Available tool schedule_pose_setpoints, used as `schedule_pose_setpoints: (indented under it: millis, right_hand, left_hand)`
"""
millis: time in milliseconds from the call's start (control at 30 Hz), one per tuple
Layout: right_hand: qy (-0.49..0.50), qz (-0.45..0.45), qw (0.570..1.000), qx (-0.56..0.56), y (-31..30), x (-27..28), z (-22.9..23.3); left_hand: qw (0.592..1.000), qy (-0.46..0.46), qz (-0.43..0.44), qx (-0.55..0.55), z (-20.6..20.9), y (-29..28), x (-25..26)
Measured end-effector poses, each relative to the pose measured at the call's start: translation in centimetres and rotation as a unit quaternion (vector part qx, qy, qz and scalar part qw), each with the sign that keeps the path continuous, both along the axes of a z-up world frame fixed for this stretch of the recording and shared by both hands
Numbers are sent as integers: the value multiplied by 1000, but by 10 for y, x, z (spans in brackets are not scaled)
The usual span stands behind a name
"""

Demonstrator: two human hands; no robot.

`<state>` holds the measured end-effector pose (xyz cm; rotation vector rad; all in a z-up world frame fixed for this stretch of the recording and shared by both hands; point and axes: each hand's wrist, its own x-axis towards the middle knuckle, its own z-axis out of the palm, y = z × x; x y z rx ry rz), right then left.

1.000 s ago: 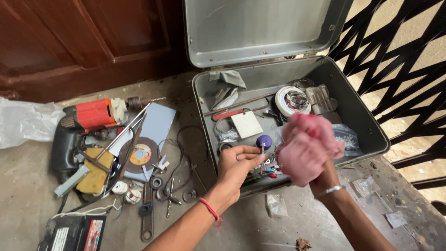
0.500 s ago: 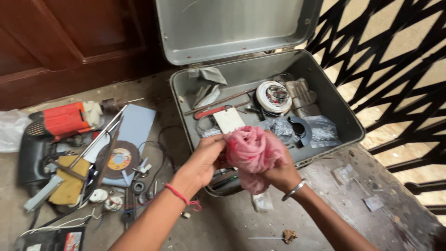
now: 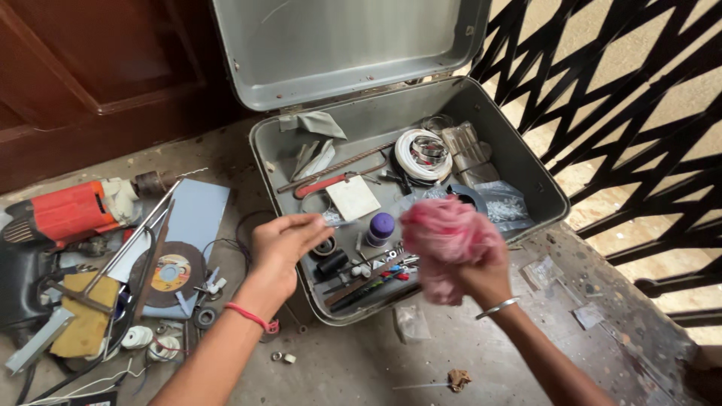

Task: The person organizes various tools and hardware items into a metal toolbox. They pick up items such as wires, tape, and small metal parts from the floor and place them into the open toolbox. The person uses a pink cloth to wipe some items before placing them inside.

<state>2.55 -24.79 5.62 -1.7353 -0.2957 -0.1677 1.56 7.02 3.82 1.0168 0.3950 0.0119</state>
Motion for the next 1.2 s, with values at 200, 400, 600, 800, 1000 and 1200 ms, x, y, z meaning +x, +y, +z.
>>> schedule_pose_setpoints:
  millis: [200, 400, 600, 800, 1000, 1200]
  right_hand:
    - [-96, -44, 965, -241, -21, 18, -10]
    - [-47, -84, 942, -321, -8, 27, -14]
    - [-60, -89, 946, -306, -7, 28, -19]
    - [-84, -88, 937, -328, -9, 30, -24]
    - [-83, -91, 936, -329, -9, 29, -26]
    - [-80, -85, 937, -329, -7, 29, -19]
  left_hand:
    - [940, 29, -46, 336, -8, -57, 4]
    - [875, 7, -64, 480, -36, -81, 10]
    - [854, 43, -84, 511, -57, -70, 10]
    - [785, -45, -117, 607, -69, -68, 2]
    - [601, -103, -245, 753, -68, -78, -11]
    - [606, -161, -179, 758, -28, -68, -25]
